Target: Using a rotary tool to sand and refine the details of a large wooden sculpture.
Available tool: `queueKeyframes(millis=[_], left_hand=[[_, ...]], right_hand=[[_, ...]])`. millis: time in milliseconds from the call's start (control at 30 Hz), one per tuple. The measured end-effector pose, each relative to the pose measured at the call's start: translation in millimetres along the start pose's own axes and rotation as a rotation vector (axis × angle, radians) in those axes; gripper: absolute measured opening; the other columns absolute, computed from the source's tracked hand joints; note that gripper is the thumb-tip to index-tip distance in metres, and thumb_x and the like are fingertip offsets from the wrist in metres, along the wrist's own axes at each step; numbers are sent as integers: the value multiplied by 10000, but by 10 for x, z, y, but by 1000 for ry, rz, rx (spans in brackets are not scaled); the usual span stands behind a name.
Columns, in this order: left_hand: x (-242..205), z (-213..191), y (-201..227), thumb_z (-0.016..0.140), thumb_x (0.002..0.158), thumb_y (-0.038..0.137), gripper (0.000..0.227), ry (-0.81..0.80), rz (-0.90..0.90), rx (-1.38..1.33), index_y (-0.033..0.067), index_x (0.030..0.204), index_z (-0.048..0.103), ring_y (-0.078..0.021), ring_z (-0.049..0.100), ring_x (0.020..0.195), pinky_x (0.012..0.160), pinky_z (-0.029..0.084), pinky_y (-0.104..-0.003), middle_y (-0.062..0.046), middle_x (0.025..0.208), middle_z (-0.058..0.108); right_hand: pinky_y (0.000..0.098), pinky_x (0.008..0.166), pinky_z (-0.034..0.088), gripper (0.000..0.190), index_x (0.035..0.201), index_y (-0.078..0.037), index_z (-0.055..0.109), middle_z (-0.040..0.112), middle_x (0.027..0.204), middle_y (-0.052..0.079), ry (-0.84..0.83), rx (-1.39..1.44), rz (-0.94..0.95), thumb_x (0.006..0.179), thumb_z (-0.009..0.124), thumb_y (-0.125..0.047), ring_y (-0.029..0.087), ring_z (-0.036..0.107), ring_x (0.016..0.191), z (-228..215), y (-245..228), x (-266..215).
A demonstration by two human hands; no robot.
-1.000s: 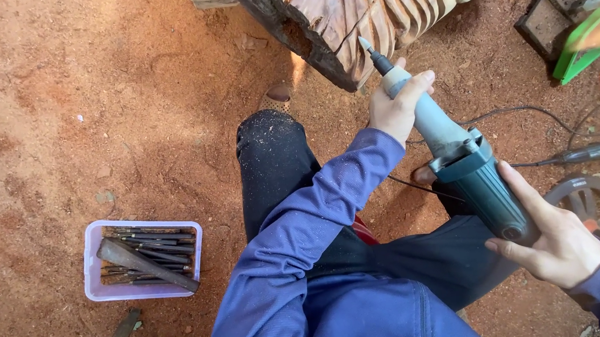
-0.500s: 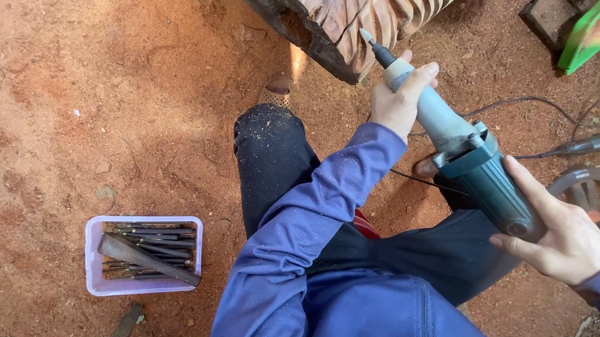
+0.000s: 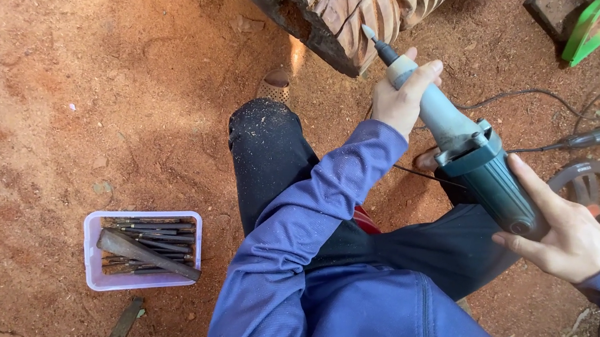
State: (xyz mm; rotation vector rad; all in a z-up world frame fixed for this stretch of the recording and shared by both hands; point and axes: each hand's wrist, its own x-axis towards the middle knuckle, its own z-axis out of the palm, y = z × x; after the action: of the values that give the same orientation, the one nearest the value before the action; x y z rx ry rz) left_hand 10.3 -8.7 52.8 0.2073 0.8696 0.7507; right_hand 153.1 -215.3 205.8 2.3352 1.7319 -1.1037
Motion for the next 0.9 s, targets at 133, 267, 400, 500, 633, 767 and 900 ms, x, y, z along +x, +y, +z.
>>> queueKeyframes(millis=[133,267,400,500,633,767,900], left_hand=[[45,7,-26,769,686,363,978,9,13,-1,-65,1517,483,-165,640,701,625,515,-320,-176,852,713],[18,-4,-52,778,688,355,991,12,-7,-17,-75,1526,468,-167,645,690,622,525,-319,-165,846,706],[-51,-24,-15,765,679,387,985,29,-56,31,-57,1518,502,-177,653,753,668,527,-327,-177,888,722],[-89,-25,27,758,683,406,1005,20,-50,66,-80,1521,491,-166,652,756,686,520,-307,-124,855,733],[0,12,37,781,683,354,1007,-22,-10,-18,-88,1531,464,-217,675,747,684,559,-344,-210,911,710],[-8,25,134,768,663,394,1040,-34,-11,17,-95,1529,464,-207,664,796,704,545,-331,-234,939,722],[-39,49,144,776,649,361,1025,-14,-34,0,-104,1515,482,-211,675,842,759,561,-337,-245,966,719]], right_hand=[[308,1168,305,1259,1649,-107,240,433,1599,160,3,-5,5,571,878,-233,211,425,1448,4,11,10],[329,1207,246,1249,1643,-100,235,374,1627,187,0,-15,-16,571,865,-227,247,353,1497,1,18,-10],[333,1217,238,1231,1638,-86,245,383,1623,186,-8,-8,-43,580,858,-226,247,361,1494,-5,18,-23],[329,1208,252,1228,1636,-86,257,390,1626,170,1,-8,-39,576,862,-219,233,371,1489,-4,33,-29],[325,1184,283,1264,1647,-104,248,400,1615,183,5,-49,19,560,873,-261,244,385,1476,-6,36,15],[360,1107,393,1267,1669,-157,257,510,1543,156,-7,-103,109,566,866,-302,269,514,1382,-27,1,55],[345,1134,366,1266,1660,-124,271,493,1562,157,17,-101,46,556,868,-290,254,485,1407,-15,37,34]])
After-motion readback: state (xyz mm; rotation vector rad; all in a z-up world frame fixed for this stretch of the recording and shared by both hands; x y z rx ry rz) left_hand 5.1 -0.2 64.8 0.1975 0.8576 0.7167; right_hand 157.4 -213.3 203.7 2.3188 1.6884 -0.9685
